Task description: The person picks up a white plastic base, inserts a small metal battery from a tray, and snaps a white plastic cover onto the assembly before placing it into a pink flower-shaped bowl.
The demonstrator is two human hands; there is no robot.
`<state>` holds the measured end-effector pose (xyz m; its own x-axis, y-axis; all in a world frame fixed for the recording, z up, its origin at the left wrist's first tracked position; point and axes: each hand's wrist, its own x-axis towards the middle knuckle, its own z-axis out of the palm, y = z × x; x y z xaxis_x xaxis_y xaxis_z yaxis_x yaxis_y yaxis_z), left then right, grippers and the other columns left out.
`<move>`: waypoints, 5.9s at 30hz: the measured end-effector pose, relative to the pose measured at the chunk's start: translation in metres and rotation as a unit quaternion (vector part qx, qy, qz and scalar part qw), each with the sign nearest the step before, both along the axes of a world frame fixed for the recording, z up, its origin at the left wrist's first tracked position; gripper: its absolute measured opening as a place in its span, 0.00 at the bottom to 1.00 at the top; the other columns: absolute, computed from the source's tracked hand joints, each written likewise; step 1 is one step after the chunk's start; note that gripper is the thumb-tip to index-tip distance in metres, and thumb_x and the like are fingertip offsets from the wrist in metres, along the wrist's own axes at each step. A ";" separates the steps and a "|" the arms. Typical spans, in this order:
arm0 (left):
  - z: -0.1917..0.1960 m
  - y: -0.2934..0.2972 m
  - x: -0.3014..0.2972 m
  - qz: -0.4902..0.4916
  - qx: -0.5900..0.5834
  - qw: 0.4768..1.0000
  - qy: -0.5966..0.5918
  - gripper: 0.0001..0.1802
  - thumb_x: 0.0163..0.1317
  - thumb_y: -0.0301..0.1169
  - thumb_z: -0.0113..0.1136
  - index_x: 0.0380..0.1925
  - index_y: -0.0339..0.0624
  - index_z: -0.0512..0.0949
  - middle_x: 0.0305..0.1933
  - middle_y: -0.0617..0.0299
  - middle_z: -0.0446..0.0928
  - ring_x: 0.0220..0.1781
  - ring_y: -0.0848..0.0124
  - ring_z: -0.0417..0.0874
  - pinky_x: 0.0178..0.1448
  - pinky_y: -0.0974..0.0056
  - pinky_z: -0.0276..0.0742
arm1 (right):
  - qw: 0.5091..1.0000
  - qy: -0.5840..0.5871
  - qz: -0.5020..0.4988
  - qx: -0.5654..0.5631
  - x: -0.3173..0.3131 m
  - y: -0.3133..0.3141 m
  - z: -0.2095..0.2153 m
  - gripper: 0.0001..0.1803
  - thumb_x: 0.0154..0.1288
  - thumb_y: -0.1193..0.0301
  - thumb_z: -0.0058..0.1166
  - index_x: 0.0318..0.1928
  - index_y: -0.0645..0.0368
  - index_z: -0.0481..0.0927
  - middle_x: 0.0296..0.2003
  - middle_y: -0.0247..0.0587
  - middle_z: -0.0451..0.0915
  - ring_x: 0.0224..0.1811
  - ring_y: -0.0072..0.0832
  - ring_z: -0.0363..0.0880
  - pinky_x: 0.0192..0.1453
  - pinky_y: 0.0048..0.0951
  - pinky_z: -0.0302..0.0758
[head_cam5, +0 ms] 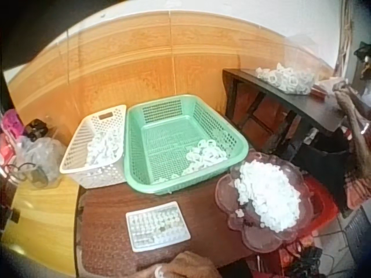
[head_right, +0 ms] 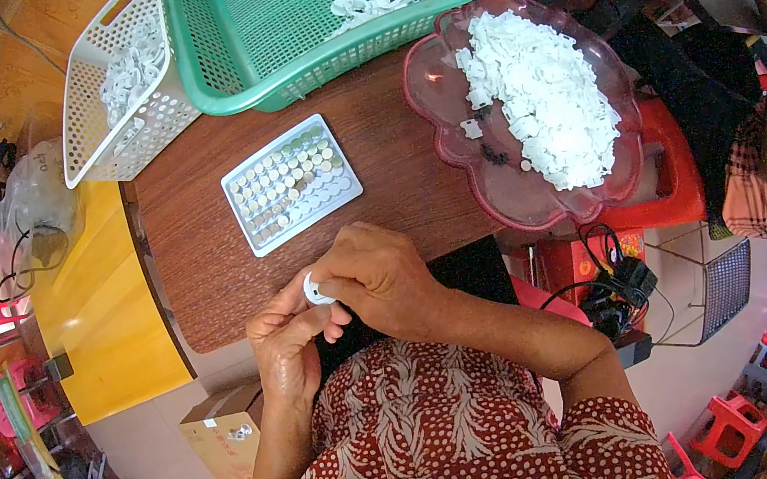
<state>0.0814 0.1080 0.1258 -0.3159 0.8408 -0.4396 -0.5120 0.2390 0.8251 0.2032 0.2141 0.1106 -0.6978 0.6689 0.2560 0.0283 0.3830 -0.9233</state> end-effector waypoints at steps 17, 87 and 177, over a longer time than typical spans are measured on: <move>-0.002 -0.001 0.003 0.006 0.010 1.000 0.015 0.22 0.52 0.13 0.50 0.50 0.27 0.75 0.29 0.54 0.80 0.27 0.76 0.78 0.32 0.76 0.72 | 0.970 -0.026 -0.055 0.237 0.001 -0.011 0.004 0.11 0.42 0.74 0.57 0.31 0.61 0.77 0.25 0.38 0.66 0.26 0.32 0.65 0.26 0.32 0.65; 0.085 0.099 -0.152 0.156 0.102 0.843 0.504 0.16 0.62 0.35 0.57 0.43 0.33 0.80 0.20 0.63 0.76 0.18 0.80 0.71 0.22 0.74 0.64 | 0.994 -0.007 -0.101 -0.044 0.029 0.032 0.062 0.04 0.56 0.79 0.58 0.34 0.64 0.79 0.26 0.39 0.77 0.27 0.24 0.75 0.30 0.24 0.70; 0.012 0.021 0.000 0.039 0.094 0.994 -0.036 0.19 0.66 0.32 0.53 0.53 0.30 0.73 0.35 0.49 0.81 0.29 0.72 0.80 0.33 0.73 0.73 | 0.950 -0.214 0.130 -0.188 -0.007 0.064 0.060 0.09 0.56 0.71 0.59 0.29 0.67 0.80 0.25 0.32 0.79 0.29 0.13 0.72 0.32 0.19 0.70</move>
